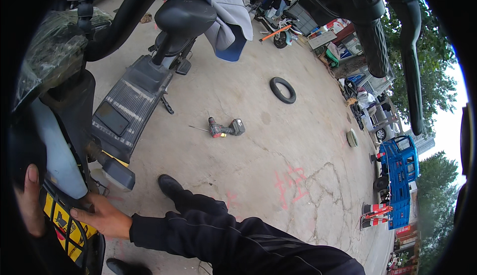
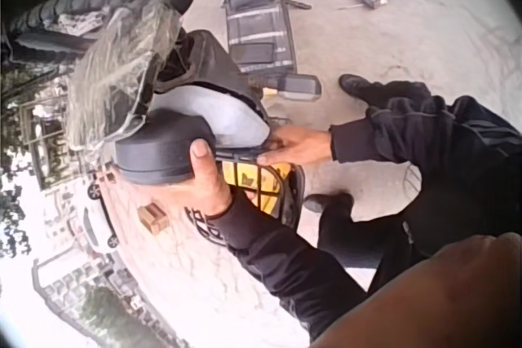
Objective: The person removes the front headlight assembly from an electric scooter, exposing the internal wiring. They then use a screwdriver to disconnect a white wire connector and later use pliers to strip and cut wires within the scooter's front basket area.
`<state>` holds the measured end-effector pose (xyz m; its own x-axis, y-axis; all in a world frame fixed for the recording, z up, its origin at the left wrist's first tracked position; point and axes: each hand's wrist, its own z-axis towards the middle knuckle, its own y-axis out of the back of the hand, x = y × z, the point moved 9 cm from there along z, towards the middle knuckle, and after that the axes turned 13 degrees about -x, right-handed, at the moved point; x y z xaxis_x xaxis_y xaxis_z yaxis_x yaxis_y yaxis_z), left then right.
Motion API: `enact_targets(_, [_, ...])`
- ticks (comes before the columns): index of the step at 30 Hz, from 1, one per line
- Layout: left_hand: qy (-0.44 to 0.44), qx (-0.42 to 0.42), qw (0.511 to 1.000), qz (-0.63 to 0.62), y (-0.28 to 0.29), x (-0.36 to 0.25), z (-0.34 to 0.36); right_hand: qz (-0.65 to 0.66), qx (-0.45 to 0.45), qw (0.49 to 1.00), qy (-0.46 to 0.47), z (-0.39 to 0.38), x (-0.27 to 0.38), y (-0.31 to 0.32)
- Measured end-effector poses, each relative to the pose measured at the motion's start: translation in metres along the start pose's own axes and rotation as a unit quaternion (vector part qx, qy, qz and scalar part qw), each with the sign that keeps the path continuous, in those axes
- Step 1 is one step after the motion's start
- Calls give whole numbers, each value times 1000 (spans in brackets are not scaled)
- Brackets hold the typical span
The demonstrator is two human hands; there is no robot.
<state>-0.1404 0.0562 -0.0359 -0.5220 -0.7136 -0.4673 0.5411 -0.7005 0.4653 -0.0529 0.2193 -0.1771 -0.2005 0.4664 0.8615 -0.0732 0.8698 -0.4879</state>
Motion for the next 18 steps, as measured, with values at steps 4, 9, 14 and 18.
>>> enact_targets(4, [27, 23, 999, -3, 1, -5, -5, -10, -11, 999, -32, -3, -6, 5])
enact_targets(9, [-89, -43, 995, 5, 15, -40, -2, 51, -27, 995, -81, -9, -12, 4])
enact_targets(14, [-109, -51, 991, 63, 13, -60, 6, 86, -14, 991, -100, -11, -15, 3])
enact_targets(18, [-137, -74, 985, 70, 10, -89, 13, 88, 1, 991, -101, -12, -15, 2])
